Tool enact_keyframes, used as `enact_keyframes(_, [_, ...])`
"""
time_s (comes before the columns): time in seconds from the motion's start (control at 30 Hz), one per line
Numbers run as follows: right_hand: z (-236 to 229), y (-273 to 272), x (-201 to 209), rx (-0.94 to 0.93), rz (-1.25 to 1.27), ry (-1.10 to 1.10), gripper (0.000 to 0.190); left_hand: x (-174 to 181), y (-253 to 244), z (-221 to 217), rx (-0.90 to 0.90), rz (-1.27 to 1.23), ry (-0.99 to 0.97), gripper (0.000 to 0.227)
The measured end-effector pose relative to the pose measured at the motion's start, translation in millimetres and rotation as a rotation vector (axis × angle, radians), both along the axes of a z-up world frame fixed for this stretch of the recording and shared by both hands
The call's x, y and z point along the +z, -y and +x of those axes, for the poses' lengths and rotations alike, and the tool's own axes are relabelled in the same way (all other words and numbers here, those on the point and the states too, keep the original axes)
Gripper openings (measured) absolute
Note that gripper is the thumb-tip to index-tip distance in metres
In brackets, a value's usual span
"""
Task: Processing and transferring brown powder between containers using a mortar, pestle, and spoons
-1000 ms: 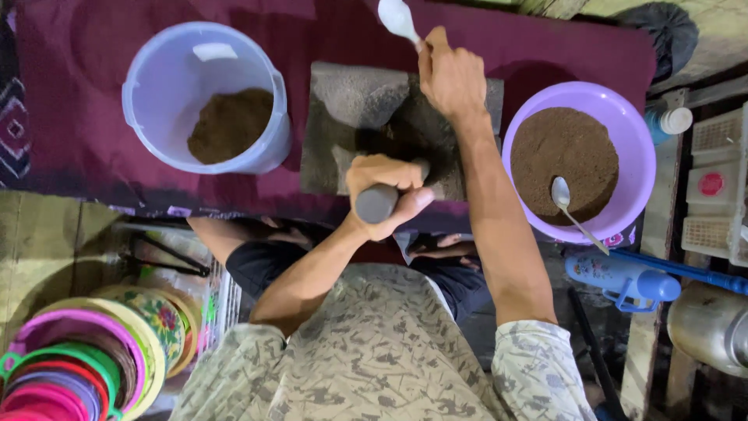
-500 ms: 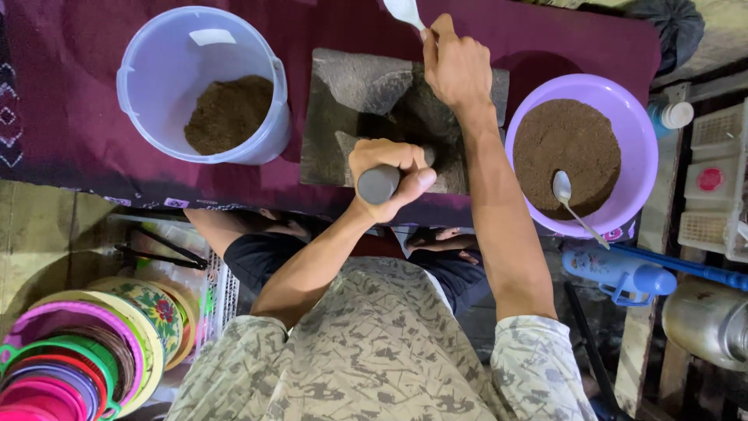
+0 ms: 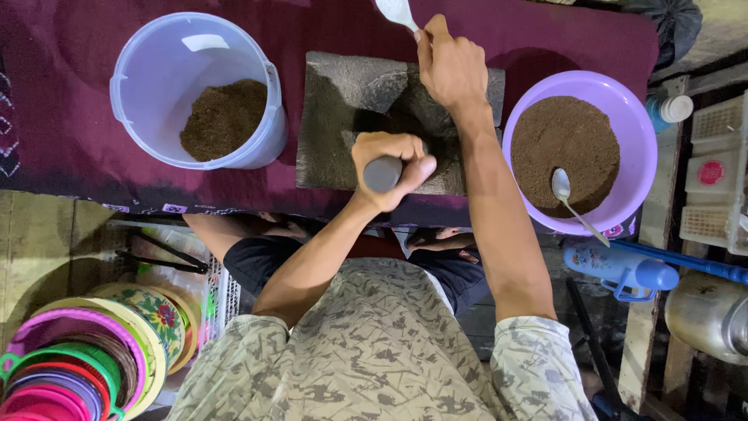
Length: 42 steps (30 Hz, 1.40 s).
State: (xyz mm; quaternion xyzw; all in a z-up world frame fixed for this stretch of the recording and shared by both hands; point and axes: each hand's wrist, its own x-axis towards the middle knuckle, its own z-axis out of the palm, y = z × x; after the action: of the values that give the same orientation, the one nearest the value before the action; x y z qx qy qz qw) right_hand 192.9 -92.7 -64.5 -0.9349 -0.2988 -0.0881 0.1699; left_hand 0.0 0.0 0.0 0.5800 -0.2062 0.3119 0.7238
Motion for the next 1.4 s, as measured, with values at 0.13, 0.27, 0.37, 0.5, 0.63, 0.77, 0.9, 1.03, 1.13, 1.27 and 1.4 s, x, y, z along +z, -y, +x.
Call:
enact_keyframes(0.13, [0.9,0.0,3.9,-0.002,0.021,0.018,0.023,-9.7,-5.1,5.4,0.084,0.056,-0.073,0.047])
enact_keyframes(0.27, [0.0,-0.9,2.4,0.021,0.019,-0.011,0.022,9.7,-6.5,-8.2,-0.025,0.000,-0.060,0.045])
enact_keyframes(0.37, [0.9,-0.2,-1.6,0.011,-0.002,-0.015,0.023,16.0,-5.9,-9.9,-0.058,0.019,-0.032,0.045])
enact_keyframes(0.5, [0.6,-0.7,2.8,-0.009,-0.012,-0.021,0.025,-12.0,-3.4,7.2,0.033,0.048,-0.064,0.049])
enact_keyframes(0.63, [-5.2,-1.1,5.9,-0.007,-0.007,-0.068,0.025,-4.5,-10.3,-4.8,0.055,0.074,-0.142,0.050])
enact_keyframes(0.77, [0.6,-1.3,7.7,-0.001,-0.001,-0.053,0.025,22.0,-11.4,-11.9,-0.029,0.090,-0.097,0.042])
enact_keyframes(0.9, [-0.8,2.3,-1.6,0.019,0.018,0.022,0.024,6.2,-5.8,-3.2,-0.035,0.155,-0.132,0.051])
enact_keyframes(1.03, [-1.9,-0.1,7.4,-0.018,0.000,-0.020,0.025,-7.6,-13.9,7.2,0.002,0.140,-0.146,0.045])
enact_keyframes(1.13, [-3.6,-0.4,7.5,-0.012,-0.012,-0.075,0.026,-2.8,-27.1,9.0,0.063,0.167,-0.244,0.048])
enact_keyframes(1.27, [-6.3,2.1,8.1,0.018,0.005,-0.056,0.024,-4.3,-42.4,20.7,0.026,-0.174,-0.275,0.038])
enact_keyframes(1.4, [-2.8,0.1,9.9,0.008,-0.035,-0.105,0.025,-20.9,-54.6,32.5,0.134,-0.643,-0.381,0.032])
